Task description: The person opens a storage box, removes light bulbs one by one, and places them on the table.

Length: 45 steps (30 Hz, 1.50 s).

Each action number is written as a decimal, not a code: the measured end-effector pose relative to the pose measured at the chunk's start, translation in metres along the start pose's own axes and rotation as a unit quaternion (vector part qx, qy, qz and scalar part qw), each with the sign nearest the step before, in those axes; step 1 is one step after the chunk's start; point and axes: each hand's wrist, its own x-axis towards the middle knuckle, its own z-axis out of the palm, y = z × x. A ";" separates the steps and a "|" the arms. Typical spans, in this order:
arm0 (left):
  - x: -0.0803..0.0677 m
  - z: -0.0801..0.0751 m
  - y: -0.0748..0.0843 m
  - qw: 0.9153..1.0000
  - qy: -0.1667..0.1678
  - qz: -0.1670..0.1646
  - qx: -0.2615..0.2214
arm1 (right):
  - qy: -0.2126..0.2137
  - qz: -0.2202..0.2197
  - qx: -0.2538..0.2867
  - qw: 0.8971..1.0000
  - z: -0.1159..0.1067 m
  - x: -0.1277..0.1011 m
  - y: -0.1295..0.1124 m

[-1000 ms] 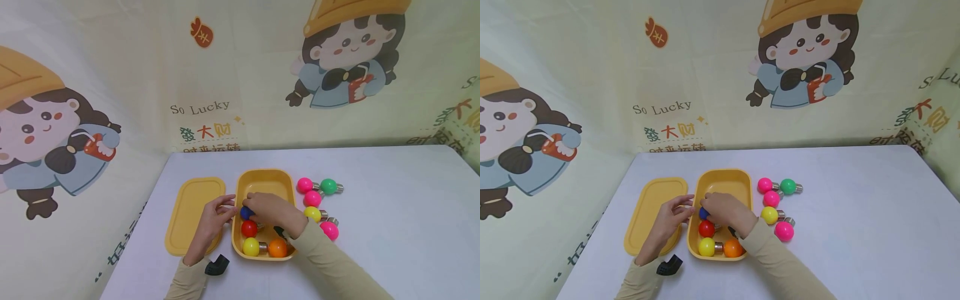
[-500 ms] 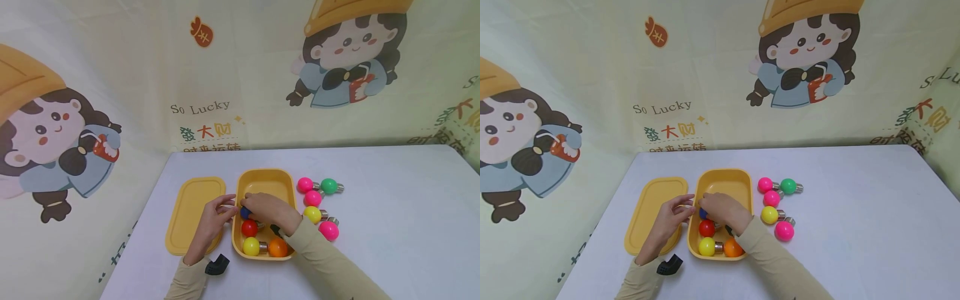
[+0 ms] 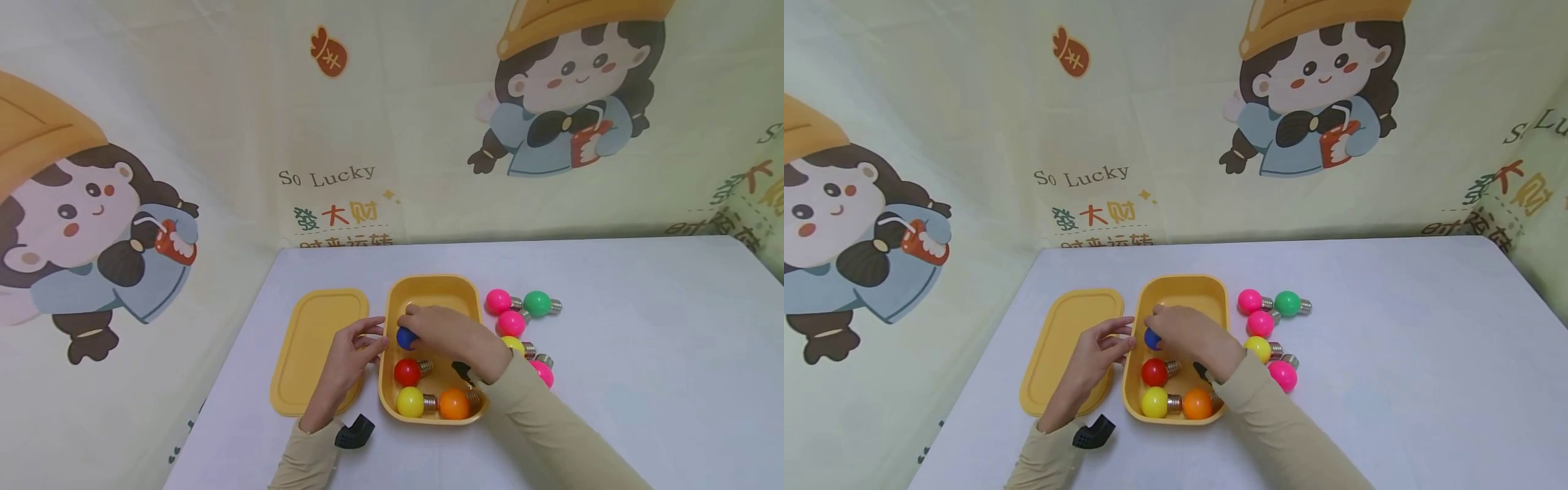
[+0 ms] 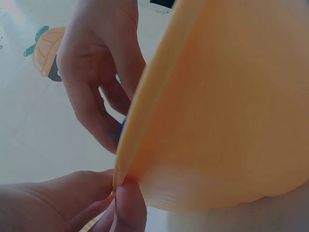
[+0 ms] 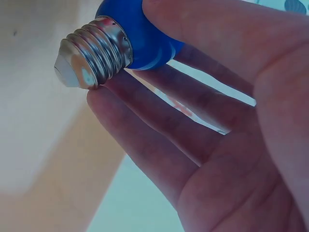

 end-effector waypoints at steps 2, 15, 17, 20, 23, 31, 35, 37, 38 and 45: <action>0.000 0.000 0.000 1.000 0.000 0.001 0.001 | 0.006 -0.005 0.001 1.000 -0.002 -0.004 0.002; -0.001 0.002 -0.001 1.000 0.006 0.002 0.004 | 0.013 0.030 0.014 0.999 -0.017 -0.029 0.014; -0.001 0.002 -0.001 1.000 0.005 0.000 0.004 | 0.018 0.034 0.014 0.999 -0.019 -0.033 0.017; -0.001 0.001 -0.001 1.000 0.004 0.000 0.003 | 0.025 0.039 0.016 0.999 -0.021 -0.041 0.021; -0.001 0.001 -0.001 1.000 0.003 0.002 0.000 | 0.028 0.046 0.017 0.998 -0.024 -0.048 0.026; 0.000 0.002 -0.002 1.000 0.002 0.001 0.003 | 0.040 0.049 0.016 0.998 -0.033 -0.066 0.040; 0.000 0.002 -0.002 1.000 0.002 0.000 0.004 | 0.058 0.038 0.025 0.997 -0.037 -0.075 0.045; -0.001 0.002 -0.001 1.000 0.003 -0.001 0.005 | 0.063 0.039 0.024 0.997 -0.038 -0.079 0.048; -0.001 0.002 -0.001 1.000 0.003 -0.001 0.005 | 0.065 0.041 0.023 0.997 -0.039 -0.081 0.050; -0.001 0.002 0.000 1.000 0.004 -0.004 0.006 | 0.059 0.067 0.041 0.995 -0.045 -0.095 0.060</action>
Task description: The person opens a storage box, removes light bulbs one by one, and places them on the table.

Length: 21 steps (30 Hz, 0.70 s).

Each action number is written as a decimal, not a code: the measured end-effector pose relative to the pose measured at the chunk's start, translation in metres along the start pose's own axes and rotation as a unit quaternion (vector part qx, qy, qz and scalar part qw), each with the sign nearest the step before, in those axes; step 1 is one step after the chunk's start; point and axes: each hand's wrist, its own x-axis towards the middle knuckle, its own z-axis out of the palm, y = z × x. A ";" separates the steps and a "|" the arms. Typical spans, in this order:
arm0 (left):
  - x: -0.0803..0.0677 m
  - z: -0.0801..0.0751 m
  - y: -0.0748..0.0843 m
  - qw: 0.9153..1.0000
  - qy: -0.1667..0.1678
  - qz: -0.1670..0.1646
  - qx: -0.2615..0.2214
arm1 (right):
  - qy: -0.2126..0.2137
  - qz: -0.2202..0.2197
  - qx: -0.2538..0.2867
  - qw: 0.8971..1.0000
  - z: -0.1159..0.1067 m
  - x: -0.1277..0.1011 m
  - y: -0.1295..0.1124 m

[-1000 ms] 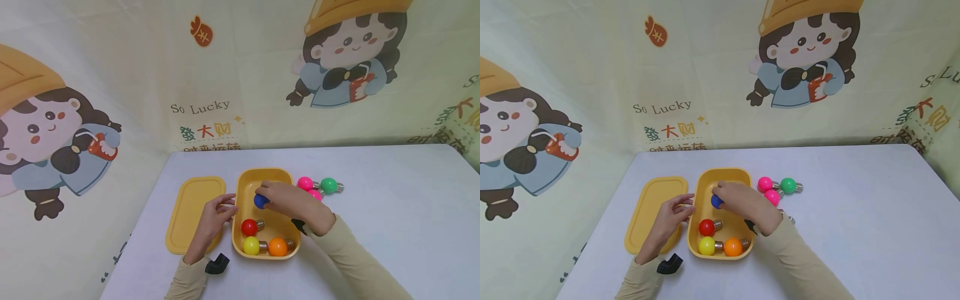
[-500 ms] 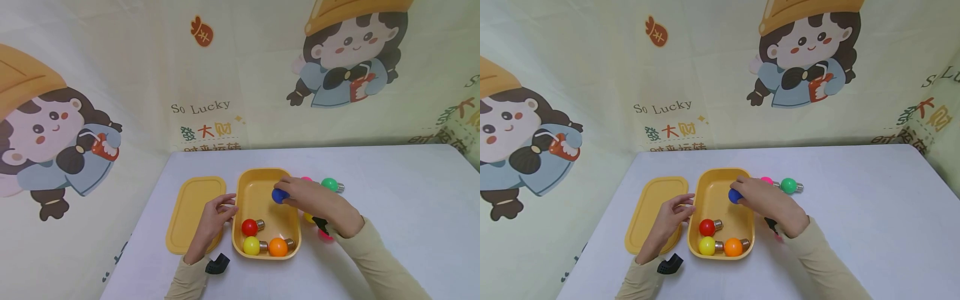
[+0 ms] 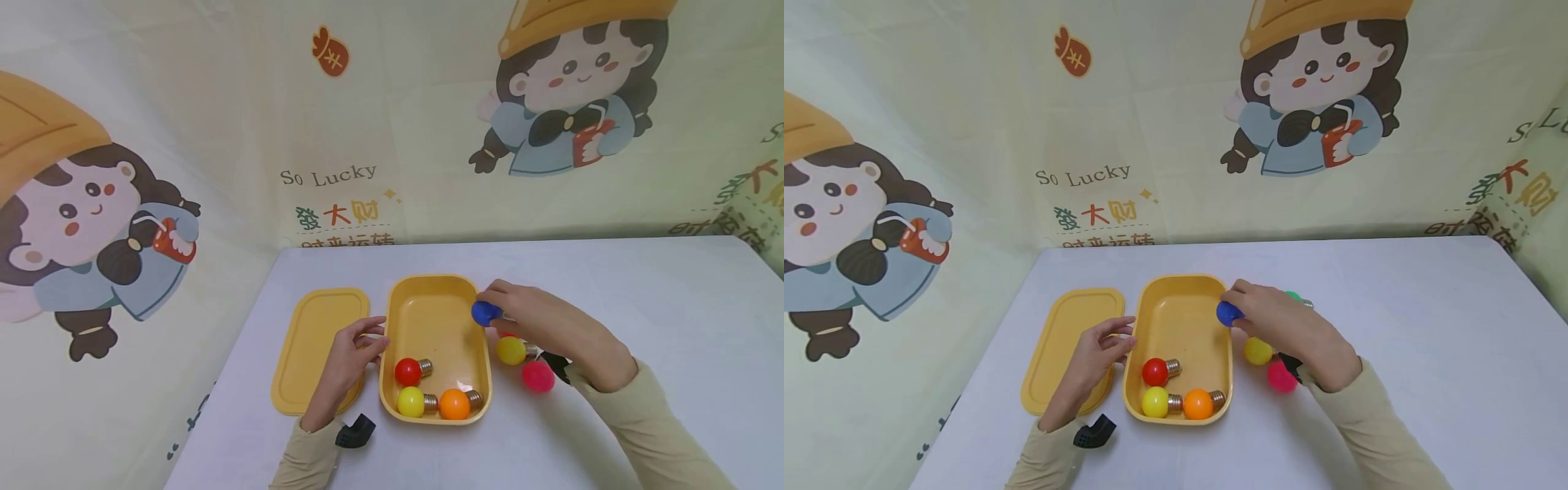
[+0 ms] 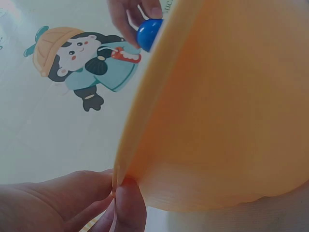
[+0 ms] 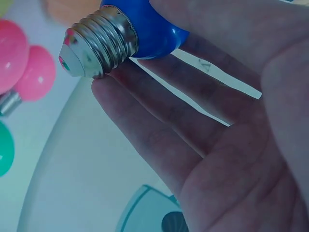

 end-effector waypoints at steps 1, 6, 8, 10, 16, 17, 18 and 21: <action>0.000 0.000 0.000 1.000 0.000 0.000 0.000 | 0.000 0.005 0.002 1.000 -0.001 -0.002 0.002; 0.000 0.000 -0.001 1.000 -0.001 0.001 0.005 | 0.005 0.030 -0.002 1.000 -0.001 -0.012 0.014; 0.001 0.000 -0.002 1.000 0.000 0.002 0.006 | 0.010 0.037 -0.006 0.999 0.000 -0.017 0.020; 0.001 0.001 -0.003 1.000 -0.001 0.005 0.005 | 0.013 0.040 -0.010 0.999 0.001 -0.021 0.026; 0.002 0.001 -0.004 1.000 0.000 0.008 0.004 | 0.008 0.058 -0.010 0.998 0.006 -0.029 0.043; 0.002 0.001 -0.004 1.000 -0.001 0.008 0.004 | 0.007 0.061 -0.009 0.998 0.007 -0.031 0.045; 0.002 0.001 -0.004 1.000 -0.001 0.009 0.004 | 0.006 0.065 -0.008 0.998 0.008 -0.032 0.048; 0.002 0.001 -0.004 1.000 -0.001 0.010 0.005 | 0.004 0.069 -0.005 0.998 0.011 -0.036 0.055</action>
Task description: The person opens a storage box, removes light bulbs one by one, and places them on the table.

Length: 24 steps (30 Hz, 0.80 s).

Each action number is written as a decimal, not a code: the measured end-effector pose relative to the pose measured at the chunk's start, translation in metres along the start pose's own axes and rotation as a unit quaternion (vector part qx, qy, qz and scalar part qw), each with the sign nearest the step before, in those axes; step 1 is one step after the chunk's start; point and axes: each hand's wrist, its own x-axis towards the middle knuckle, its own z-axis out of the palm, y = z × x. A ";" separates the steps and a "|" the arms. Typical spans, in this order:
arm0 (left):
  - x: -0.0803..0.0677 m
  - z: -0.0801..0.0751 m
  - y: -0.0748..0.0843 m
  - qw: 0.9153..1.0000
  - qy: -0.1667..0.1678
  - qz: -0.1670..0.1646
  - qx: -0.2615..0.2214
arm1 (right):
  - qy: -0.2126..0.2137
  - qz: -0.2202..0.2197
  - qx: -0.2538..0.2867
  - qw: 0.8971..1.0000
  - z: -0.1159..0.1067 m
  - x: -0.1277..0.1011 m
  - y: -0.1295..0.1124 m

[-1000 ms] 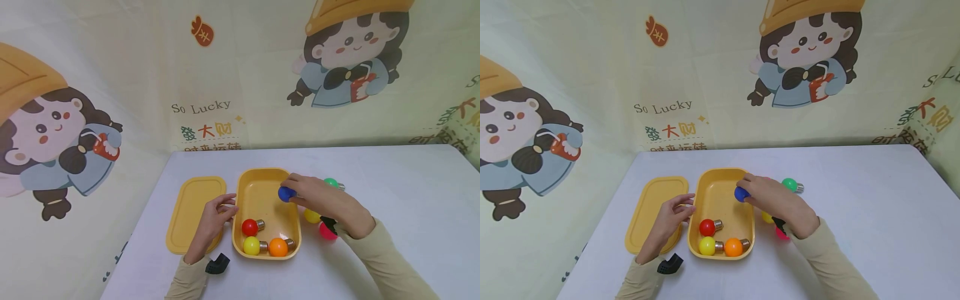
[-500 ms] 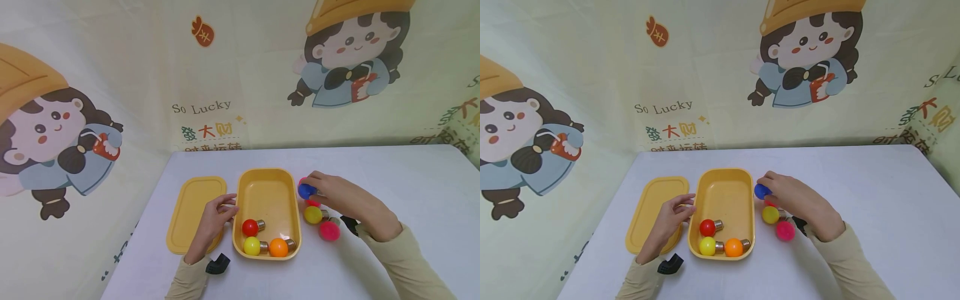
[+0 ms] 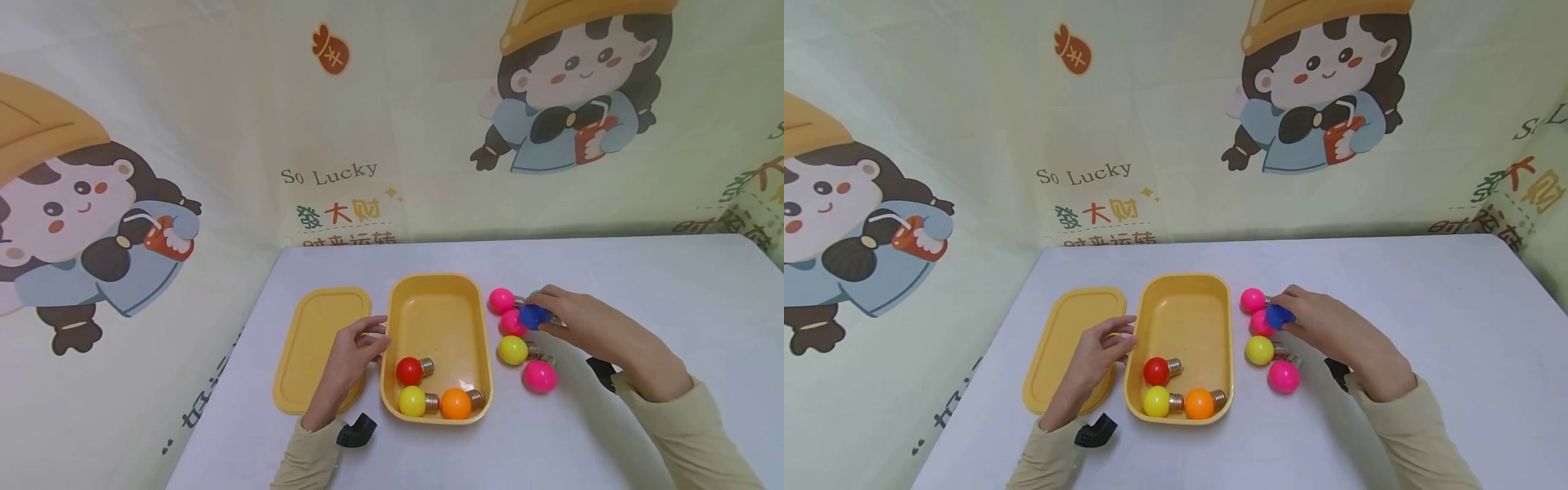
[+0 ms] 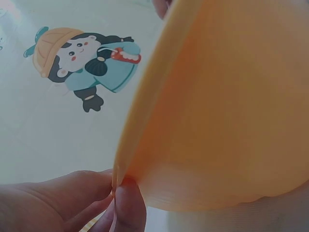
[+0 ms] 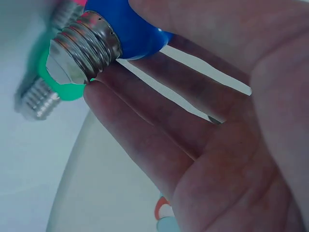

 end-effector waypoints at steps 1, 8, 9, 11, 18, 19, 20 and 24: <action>0.000 0.000 0.000 1.000 0.000 0.001 0.000 | 0.001 -0.001 0.000 1.000 0.001 -0.001 0.002; -0.001 0.000 0.000 1.000 -0.002 0.004 0.001 | 0.008 -0.002 -0.012 1.000 0.008 -0.007 0.014; -0.001 0.000 0.000 1.000 -0.002 0.004 0.001 | 0.005 0.001 -0.013 1.000 0.008 -0.007 0.015; 0.000 0.000 0.000 1.000 -0.003 0.003 0.001 | -0.002 0.009 -0.013 1.000 0.010 -0.008 0.017; -0.001 0.000 0.001 1.000 0.000 -0.001 0.003 | -0.013 0.007 -0.020 1.000 0.017 -0.009 0.024; -0.001 0.000 0.001 1.000 0.001 -0.001 0.003 | -0.013 0.005 -0.023 1.000 0.018 -0.009 0.025; -0.001 0.000 0.001 1.000 0.001 -0.001 0.003 | -0.012 0.003 -0.025 1.000 0.019 -0.009 0.025; -0.002 0.001 0.001 1.000 0.002 0.001 0.005 | -0.010 0.001 -0.028 1.000 0.022 -0.008 0.027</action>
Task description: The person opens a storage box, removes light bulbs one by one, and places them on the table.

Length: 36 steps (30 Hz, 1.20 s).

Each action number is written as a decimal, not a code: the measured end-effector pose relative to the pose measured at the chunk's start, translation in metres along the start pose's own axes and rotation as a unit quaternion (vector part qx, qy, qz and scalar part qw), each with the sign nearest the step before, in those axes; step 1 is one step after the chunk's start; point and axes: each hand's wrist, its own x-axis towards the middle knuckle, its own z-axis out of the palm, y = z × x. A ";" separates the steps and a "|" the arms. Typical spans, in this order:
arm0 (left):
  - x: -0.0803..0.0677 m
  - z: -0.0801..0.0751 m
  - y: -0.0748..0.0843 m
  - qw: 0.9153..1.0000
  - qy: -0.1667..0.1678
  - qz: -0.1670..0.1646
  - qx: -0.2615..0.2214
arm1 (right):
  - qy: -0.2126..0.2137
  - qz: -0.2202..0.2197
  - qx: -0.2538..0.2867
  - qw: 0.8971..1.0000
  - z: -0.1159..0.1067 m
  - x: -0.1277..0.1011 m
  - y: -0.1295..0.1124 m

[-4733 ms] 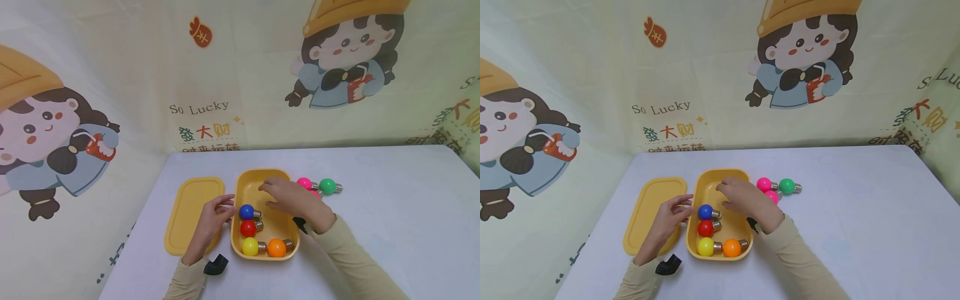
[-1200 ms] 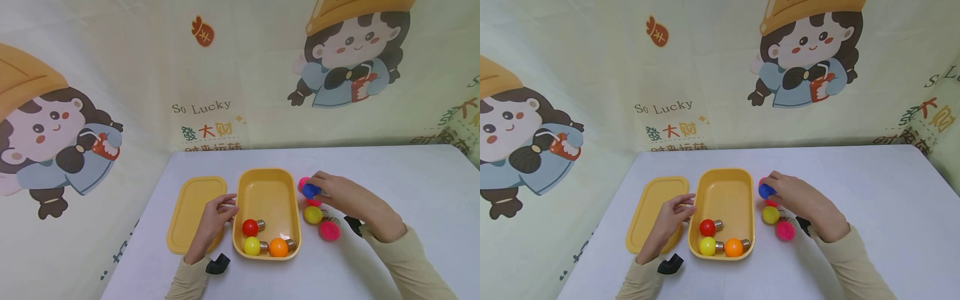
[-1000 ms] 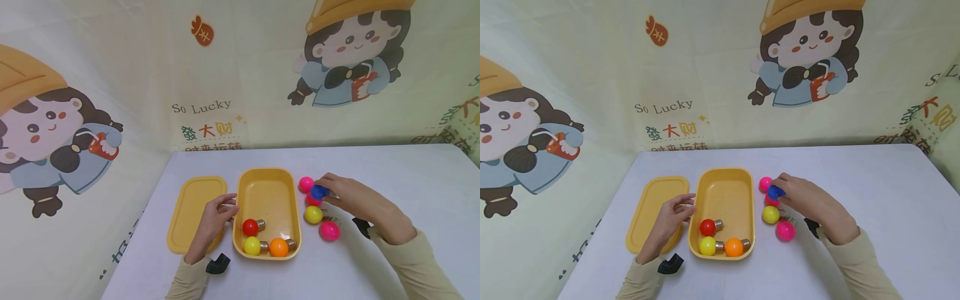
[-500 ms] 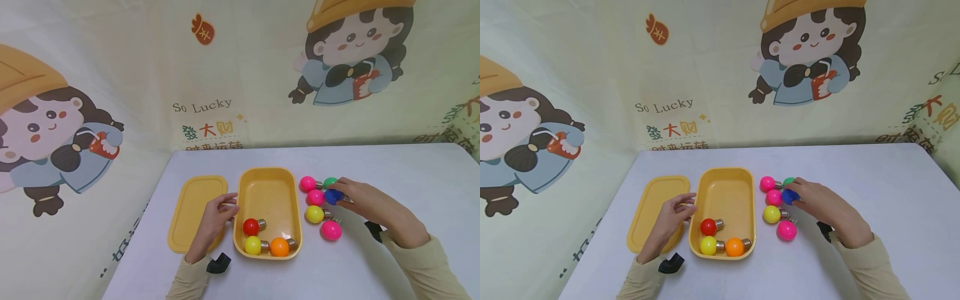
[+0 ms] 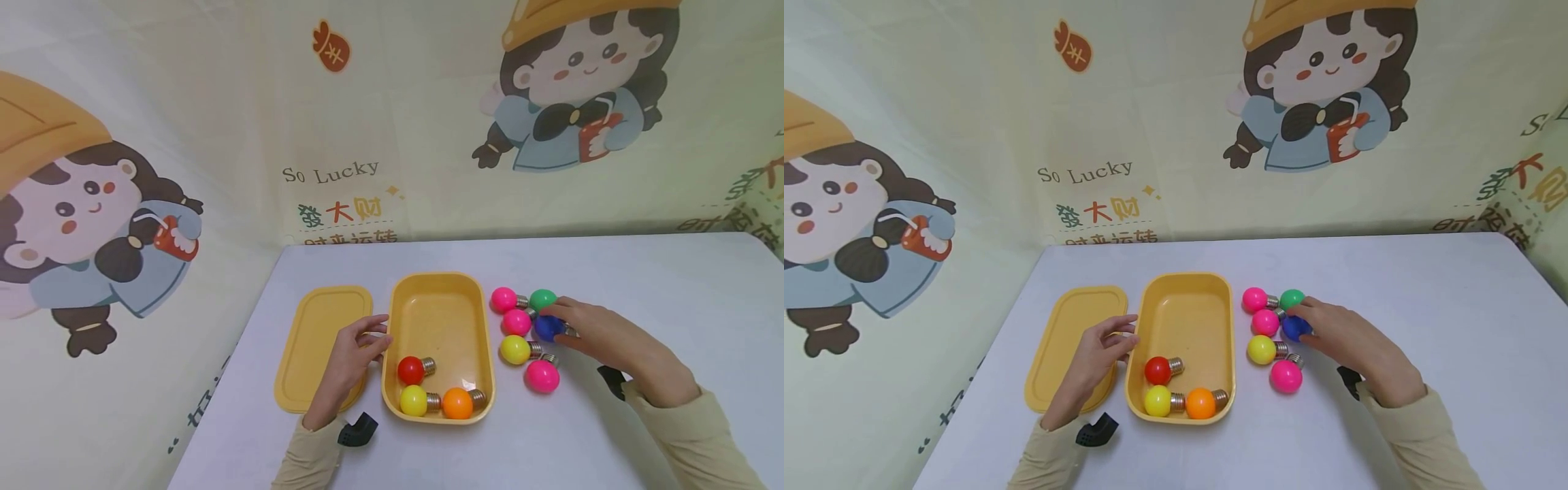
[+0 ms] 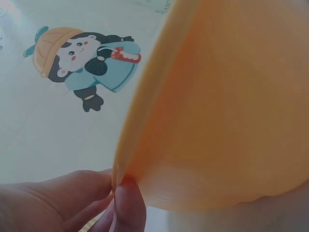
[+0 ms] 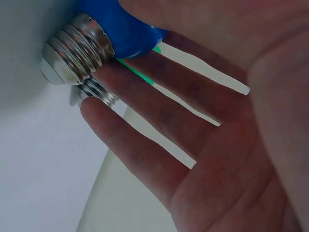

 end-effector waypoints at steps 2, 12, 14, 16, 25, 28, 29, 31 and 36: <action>0.000 0.000 0.000 1.000 -0.001 0.000 0.001 | 0.000 0.002 0.001 1.000 0.001 0.000 0.000; 0.002 -0.001 0.001 1.000 -0.003 -0.007 0.000 | 0.003 0.002 -0.009 1.000 0.001 0.003 -0.001; 0.002 -0.001 0.001 1.000 -0.004 -0.006 0.000 | 0.003 0.004 -0.010 1.000 0.000 0.002 -0.002; 0.002 -0.001 0.001 1.000 -0.004 -0.003 -0.002 | 0.000 0.008 -0.008 1.000 -0.001 0.002 -0.002; 0.001 -0.001 0.001 1.000 -0.004 -0.005 -0.002 | 0.002 0.010 -0.011 1.000 -0.006 0.004 -0.009; 0.001 -0.001 0.001 1.000 -0.003 -0.009 -0.001 | 0.010 0.002 -0.018 1.000 -0.010 0.007 -0.017; 0.001 0.000 0.000 1.000 -0.003 -0.008 0.000 | 0.012 0.001 -0.018 1.000 -0.012 0.009 -0.019; 0.001 0.000 0.000 1.000 -0.002 -0.008 0.000 | 0.012 0.002 -0.011 1.000 -0.014 0.012 -0.026; 0.001 0.001 0.000 1.000 0.000 -0.001 -0.001 | 0.007 0.005 0.010 1.000 -0.016 0.020 -0.042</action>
